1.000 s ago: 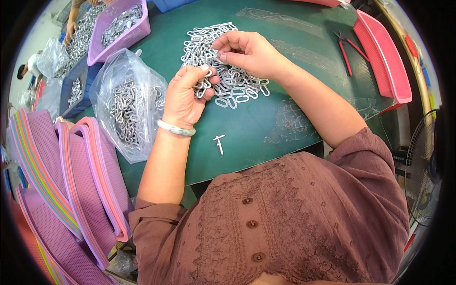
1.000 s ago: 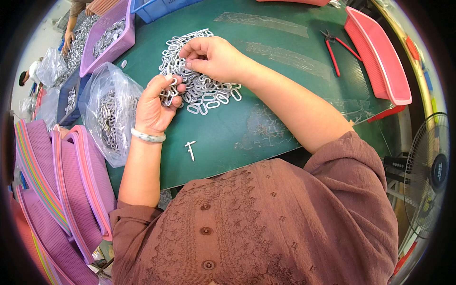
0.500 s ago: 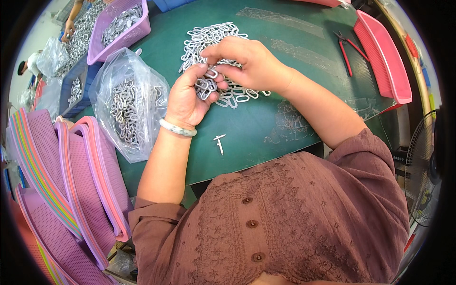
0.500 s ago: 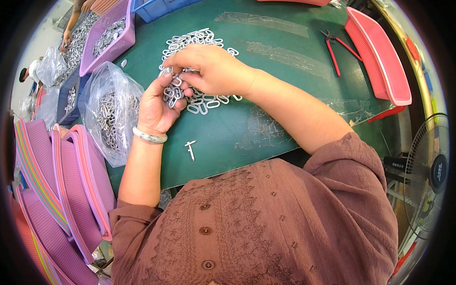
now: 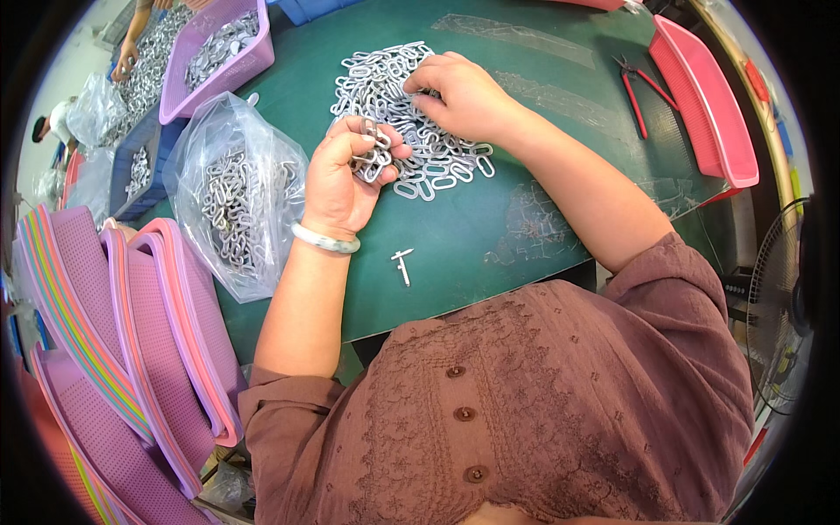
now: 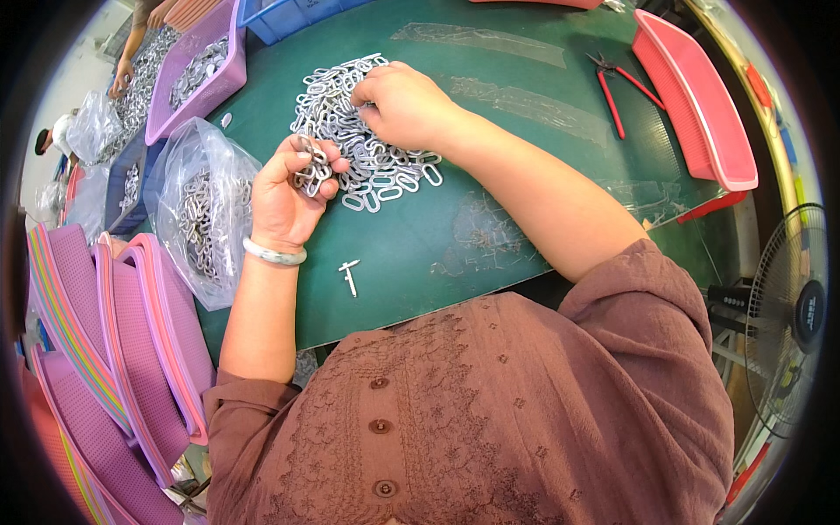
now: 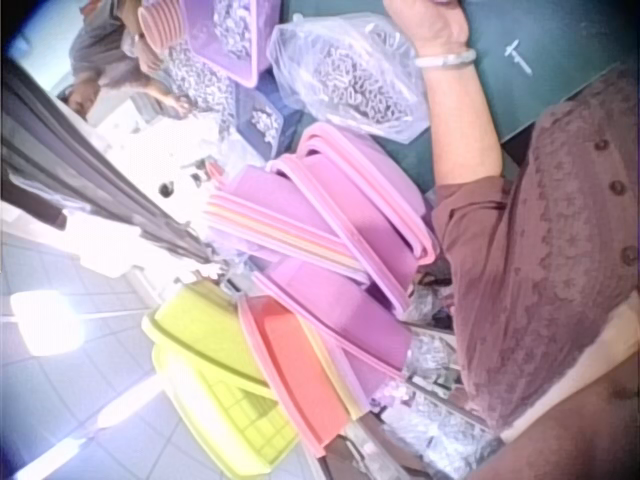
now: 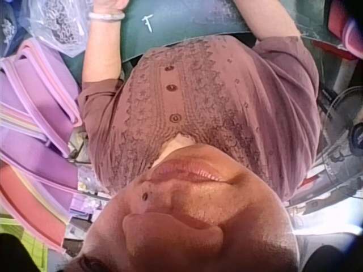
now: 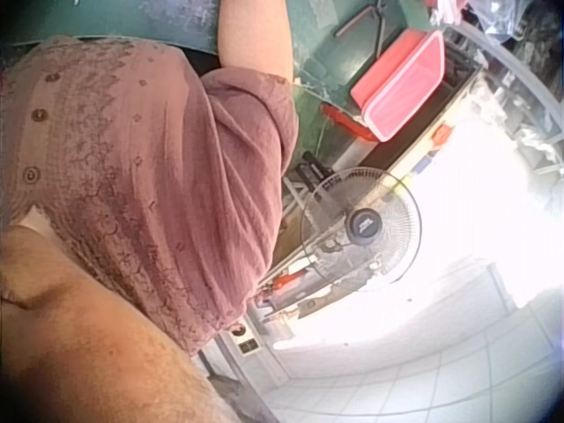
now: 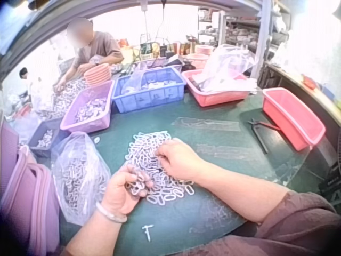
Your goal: The person picks up individual white metal links from a pile on the workstation and manually hooks them together to form a continuous chain, occasionally setting aside a T-shaped component.
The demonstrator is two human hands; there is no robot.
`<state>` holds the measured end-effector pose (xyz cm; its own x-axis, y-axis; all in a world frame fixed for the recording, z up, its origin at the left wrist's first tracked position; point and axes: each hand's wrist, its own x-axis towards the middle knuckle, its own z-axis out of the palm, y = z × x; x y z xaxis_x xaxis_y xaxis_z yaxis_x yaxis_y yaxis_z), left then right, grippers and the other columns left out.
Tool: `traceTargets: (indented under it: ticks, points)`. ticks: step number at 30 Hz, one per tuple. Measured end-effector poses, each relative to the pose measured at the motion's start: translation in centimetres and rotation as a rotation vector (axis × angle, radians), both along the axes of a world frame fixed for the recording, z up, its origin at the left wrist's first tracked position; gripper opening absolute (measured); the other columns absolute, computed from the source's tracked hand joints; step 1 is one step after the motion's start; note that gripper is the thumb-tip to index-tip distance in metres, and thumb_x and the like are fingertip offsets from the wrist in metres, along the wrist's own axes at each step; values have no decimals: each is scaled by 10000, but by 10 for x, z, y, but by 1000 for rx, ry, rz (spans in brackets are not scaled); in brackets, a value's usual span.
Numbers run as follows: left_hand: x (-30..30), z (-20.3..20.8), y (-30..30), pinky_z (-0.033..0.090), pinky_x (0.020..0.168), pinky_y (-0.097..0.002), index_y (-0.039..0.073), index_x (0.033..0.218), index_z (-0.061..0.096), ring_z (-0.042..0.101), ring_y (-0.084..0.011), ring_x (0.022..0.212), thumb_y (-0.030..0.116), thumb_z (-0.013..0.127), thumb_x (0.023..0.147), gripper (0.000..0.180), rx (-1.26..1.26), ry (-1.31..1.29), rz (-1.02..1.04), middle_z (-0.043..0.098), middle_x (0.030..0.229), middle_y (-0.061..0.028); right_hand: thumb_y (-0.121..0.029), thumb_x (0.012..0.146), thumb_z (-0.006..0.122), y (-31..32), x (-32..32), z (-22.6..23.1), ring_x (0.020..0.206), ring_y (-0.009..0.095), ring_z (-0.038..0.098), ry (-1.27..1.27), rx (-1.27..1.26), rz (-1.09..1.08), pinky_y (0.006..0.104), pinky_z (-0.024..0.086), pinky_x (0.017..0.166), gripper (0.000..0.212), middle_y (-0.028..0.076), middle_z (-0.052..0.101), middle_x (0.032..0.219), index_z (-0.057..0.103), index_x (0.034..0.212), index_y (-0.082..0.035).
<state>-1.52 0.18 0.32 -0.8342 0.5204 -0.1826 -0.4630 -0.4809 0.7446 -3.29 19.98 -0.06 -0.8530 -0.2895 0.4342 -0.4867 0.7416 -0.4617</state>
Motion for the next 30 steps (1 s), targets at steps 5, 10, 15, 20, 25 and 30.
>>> traceTargets:
  ticks: [5,10,15,20,25,30]
  points:
    - [-3,-4,-3,464,555,-268,30,864,521,567,-263,796,54,463,746,133,128,-17,-59,557,885,-140,-124,726,602,-5,-1,1,890,273,521,40,92,5,368,426,789,146,81,579,879,643,856,-71]
    - [-4,-2,-5,463,576,-283,10,931,544,556,-263,816,54,452,741,216,236,-96,-152,559,896,-140,-101,711,614,-8,-3,0,836,270,515,109,134,34,373,424,746,135,74,566,837,650,837,-67]
    - [-5,0,-3,463,571,-278,-3,935,555,557,-255,792,138,468,818,203,222,-147,-135,571,873,-128,-98,709,615,-9,-7,-6,810,286,513,131,67,47,379,424,738,114,81,562,804,634,806,-43]
    - [-3,-5,-2,452,536,-248,15,961,545,564,-222,756,179,490,860,200,30,-122,-7,581,829,-99,-123,789,592,-10,-5,13,743,154,522,-295,-305,60,293,421,704,119,41,582,762,597,823,-9]
    - [1,4,5,435,506,-240,55,969,530,565,-189,729,180,510,864,164,-66,-55,-25,584,803,-72,-125,837,563,-9,5,25,714,72,491,-645,-565,141,235,411,671,135,-2,574,743,580,852,8]
    - [1,-1,6,436,503,-244,71,901,527,574,-191,717,161,531,853,102,-125,-25,21,586,783,-67,-133,819,577,-16,11,30,725,90,499,-576,-427,103,247,411,686,123,13,573,742,597,821,-12]
